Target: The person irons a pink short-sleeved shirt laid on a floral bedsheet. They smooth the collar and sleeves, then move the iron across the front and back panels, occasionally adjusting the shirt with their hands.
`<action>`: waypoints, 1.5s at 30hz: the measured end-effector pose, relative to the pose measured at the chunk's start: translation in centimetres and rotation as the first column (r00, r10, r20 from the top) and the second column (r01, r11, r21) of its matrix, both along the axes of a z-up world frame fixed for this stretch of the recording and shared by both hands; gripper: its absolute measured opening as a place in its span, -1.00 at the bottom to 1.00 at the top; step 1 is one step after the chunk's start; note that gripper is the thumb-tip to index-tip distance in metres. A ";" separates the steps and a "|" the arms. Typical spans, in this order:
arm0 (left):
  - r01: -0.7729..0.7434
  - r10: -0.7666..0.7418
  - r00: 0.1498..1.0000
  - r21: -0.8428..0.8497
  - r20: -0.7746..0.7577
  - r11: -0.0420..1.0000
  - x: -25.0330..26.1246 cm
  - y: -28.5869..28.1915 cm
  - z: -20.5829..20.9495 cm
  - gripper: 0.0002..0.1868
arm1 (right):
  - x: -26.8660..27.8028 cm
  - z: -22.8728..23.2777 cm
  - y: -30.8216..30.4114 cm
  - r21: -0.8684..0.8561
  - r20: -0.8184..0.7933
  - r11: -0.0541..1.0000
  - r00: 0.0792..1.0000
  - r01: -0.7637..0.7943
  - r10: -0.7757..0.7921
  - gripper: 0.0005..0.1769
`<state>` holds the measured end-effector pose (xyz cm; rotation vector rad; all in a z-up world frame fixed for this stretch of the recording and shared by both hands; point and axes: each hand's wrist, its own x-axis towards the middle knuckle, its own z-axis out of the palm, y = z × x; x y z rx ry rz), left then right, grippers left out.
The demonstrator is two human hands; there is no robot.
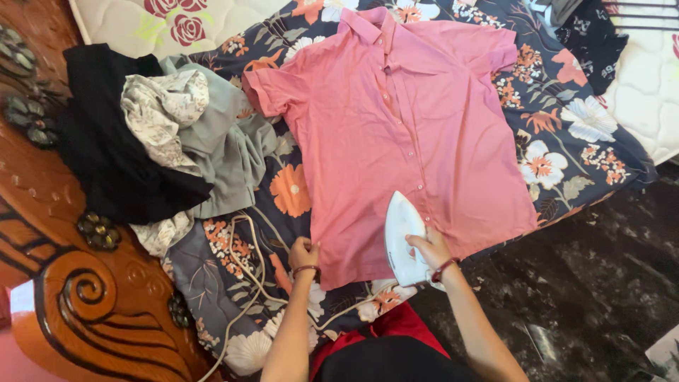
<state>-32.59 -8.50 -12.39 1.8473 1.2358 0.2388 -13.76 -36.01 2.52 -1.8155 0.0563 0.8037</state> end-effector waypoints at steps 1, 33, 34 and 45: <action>-0.021 0.016 0.999 0.108 0.048 0.994 -0.7 -0.7 0.4 -0.65 | 0.2 -1.0 0.7 -0.046 0.002 0.999 1.000 -0.004 0.004 -0.70; 0.857 -0.874 0.415 0.430 -0.253 0.283 -2.5 -8.7 2.1 -0.79 | 3.1 -2.3 7.3 -0.397 0.211 0.893 0.926 -0.211 0.312 -0.48; 0.853 -0.889 0.368 0.479 -0.273 0.206 -2.3 -8.6 2.0 -0.79 | 3.9 -2.6 8.3 -0.386 0.220 0.899 0.926 -0.207 0.308 -0.45; 0.878 -0.948 0.273 0.445 -0.165 0.175 -2.1 -9.5 1.8 -0.89 | 10.1 -3.0 16.2 -0.360 0.172 0.877 0.901 -0.318 0.398 -0.50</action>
